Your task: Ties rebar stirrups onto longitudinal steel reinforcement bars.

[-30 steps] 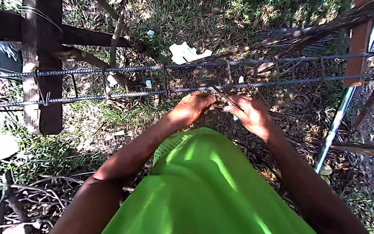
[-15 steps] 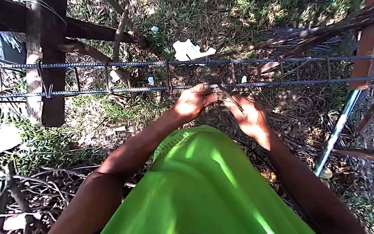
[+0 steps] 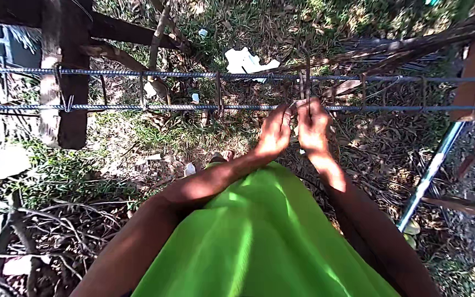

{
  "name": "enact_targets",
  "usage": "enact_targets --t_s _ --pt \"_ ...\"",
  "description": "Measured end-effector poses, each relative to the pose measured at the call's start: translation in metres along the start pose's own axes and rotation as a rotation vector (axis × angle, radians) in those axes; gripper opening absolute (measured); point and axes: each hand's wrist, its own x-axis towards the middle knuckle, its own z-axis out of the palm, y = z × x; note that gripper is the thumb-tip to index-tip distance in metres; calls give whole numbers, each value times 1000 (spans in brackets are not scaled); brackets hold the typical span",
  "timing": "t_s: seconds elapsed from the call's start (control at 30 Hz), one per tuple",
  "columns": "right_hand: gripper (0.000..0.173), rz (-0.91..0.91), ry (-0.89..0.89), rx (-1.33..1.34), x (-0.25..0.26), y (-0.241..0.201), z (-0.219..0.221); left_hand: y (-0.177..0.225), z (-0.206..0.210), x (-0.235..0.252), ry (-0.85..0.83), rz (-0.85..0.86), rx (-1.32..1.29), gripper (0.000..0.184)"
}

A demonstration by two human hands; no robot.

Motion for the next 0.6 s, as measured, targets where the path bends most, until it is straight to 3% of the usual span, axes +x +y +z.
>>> enact_targets --t_s 0.13,0.2,0.27,0.37,0.43,0.53,0.6 --pt "38 54 -144 39 4 16 -5 -11 -16 0 -102 -122 -113 37" --pt "40 152 -269 -39 3 11 -19 -17 -40 -10 -73 -162 -110 31" --pt "30 212 -399 -51 1 12 -41 -23 -66 -22 14 -163 -85 29" --pt "35 65 -508 222 -15 39 -74 -22 -101 -37 75 -198 63 30" --pt "44 40 -538 265 -29 64 -82 -21 -119 -43 106 -201 143 32" --pt "45 246 -567 -158 -62 115 -71 -25 -138 -43 237 -182 321 31" --pt "42 424 -701 -406 -88 149 -60 -30 -155 -37 325 -149 460 31"
